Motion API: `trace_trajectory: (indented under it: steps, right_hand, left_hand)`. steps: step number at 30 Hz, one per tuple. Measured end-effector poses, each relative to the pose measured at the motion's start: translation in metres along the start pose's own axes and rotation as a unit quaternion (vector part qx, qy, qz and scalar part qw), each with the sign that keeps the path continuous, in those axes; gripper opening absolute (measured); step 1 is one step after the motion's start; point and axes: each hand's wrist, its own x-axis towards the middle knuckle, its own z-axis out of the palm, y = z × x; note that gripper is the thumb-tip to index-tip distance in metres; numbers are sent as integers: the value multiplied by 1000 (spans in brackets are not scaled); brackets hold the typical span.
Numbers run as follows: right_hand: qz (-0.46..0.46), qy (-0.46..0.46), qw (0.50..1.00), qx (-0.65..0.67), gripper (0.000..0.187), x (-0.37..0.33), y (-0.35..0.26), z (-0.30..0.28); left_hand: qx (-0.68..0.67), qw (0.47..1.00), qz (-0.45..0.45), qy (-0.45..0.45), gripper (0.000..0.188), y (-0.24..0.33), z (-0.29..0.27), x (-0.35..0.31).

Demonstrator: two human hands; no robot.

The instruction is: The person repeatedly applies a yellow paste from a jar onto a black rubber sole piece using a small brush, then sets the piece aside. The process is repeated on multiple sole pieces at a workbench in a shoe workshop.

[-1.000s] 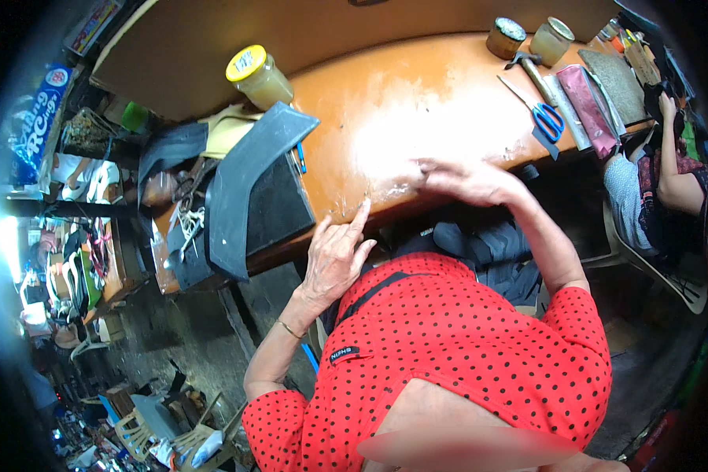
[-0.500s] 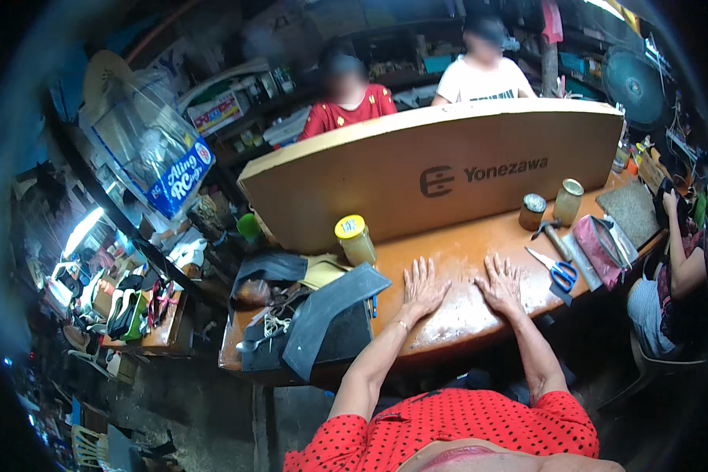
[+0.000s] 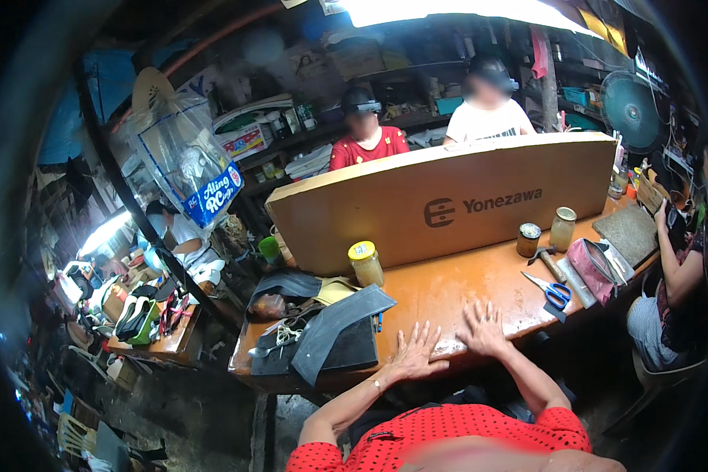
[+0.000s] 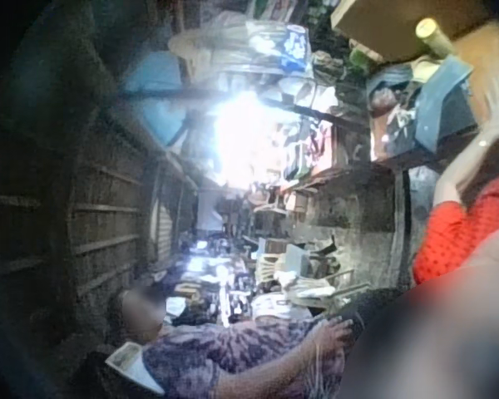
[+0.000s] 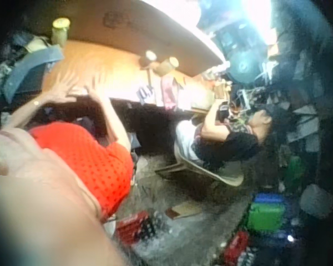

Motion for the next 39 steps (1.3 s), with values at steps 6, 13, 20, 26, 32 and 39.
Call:
trace_trajectory:
  steps: [6,13,20,26,32,39]
  right_hand:
    - [-85,-306,826,465,63,-21,40,-38]
    - [90,51,990,-93,74,9,22,-18]
    - [-183,-11,976,-121,60,-19,9,20]
    - [27,25,991,-130,61,68,96,9]
    - [158,72,973,-153,70,72,48,-3]
    - [-89,-17,991,-101,69,76,30,23]
  left_hand:
    - [-369,891,232,-124,86,-22,-35,-31]
    - [-282,950,51,129,74,-40,-43,50]
    - [-83,988,-38,124,79,-44,-11,116]
    - [-44,997,32,56,86,-17,13,12]
    - [-87,992,78,53,90,-8,12,-61]
    - [-105,988,98,63,83,-11,16,-68]
